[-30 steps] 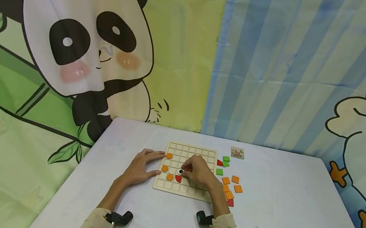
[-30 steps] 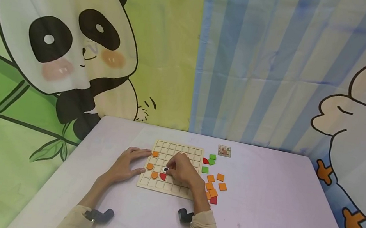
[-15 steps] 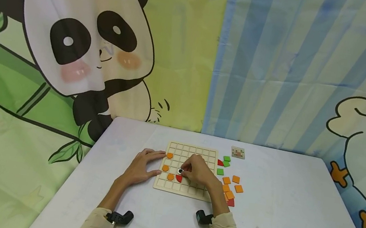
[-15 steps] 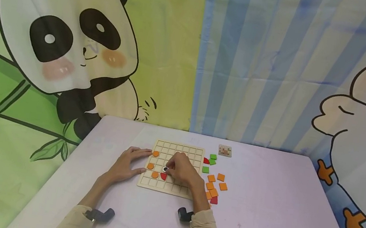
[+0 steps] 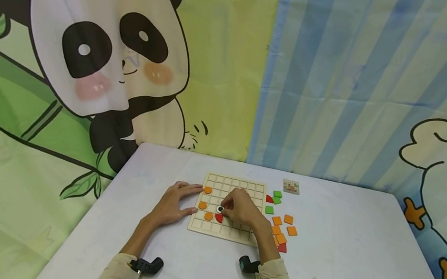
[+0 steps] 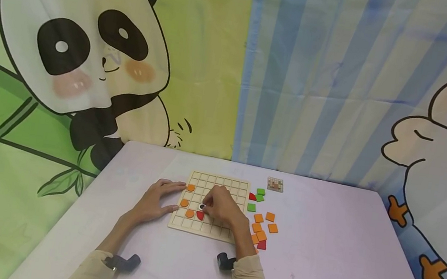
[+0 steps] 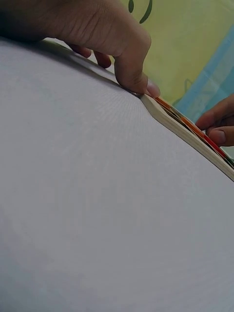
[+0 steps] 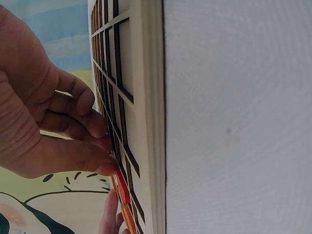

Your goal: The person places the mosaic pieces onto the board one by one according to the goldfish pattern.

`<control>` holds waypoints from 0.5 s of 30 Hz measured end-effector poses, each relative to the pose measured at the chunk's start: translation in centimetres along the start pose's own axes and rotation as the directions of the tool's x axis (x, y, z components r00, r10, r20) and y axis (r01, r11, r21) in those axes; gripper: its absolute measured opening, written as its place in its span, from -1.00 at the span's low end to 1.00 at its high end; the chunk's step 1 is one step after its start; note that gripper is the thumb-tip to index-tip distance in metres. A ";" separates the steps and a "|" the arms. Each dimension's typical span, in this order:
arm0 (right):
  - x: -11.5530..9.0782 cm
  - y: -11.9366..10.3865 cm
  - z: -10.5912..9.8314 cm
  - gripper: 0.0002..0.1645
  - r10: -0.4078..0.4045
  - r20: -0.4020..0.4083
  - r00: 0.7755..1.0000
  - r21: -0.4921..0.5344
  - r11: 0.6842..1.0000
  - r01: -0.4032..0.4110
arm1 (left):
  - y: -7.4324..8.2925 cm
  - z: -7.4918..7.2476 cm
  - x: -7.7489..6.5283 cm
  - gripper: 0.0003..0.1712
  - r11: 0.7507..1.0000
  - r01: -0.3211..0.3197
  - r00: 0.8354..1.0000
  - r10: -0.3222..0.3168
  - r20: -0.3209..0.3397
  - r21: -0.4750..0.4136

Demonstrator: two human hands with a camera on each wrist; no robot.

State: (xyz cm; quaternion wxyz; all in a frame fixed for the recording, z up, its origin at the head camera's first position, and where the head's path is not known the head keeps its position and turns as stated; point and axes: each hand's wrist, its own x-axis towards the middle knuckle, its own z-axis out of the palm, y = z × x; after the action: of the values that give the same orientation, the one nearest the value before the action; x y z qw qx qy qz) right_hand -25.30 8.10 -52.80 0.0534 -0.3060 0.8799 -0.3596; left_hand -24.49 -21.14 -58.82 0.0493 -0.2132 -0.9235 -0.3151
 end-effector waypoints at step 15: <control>-0.7 0.2 -1.2 -0.76 -0.020 -0.024 1.000 0.018 1.000 0.020 | -0.2 0.0 0.1 -0.20 1.000 -0.017 1.000 0.017 -0.002 0.010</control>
State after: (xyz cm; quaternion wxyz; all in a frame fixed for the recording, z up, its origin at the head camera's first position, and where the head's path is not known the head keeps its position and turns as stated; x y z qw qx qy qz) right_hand -25.19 9.37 -52.14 0.0420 -0.3098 0.8741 -0.3718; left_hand -24.65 -21.29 -58.90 0.0541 -0.2207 -0.9231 -0.3101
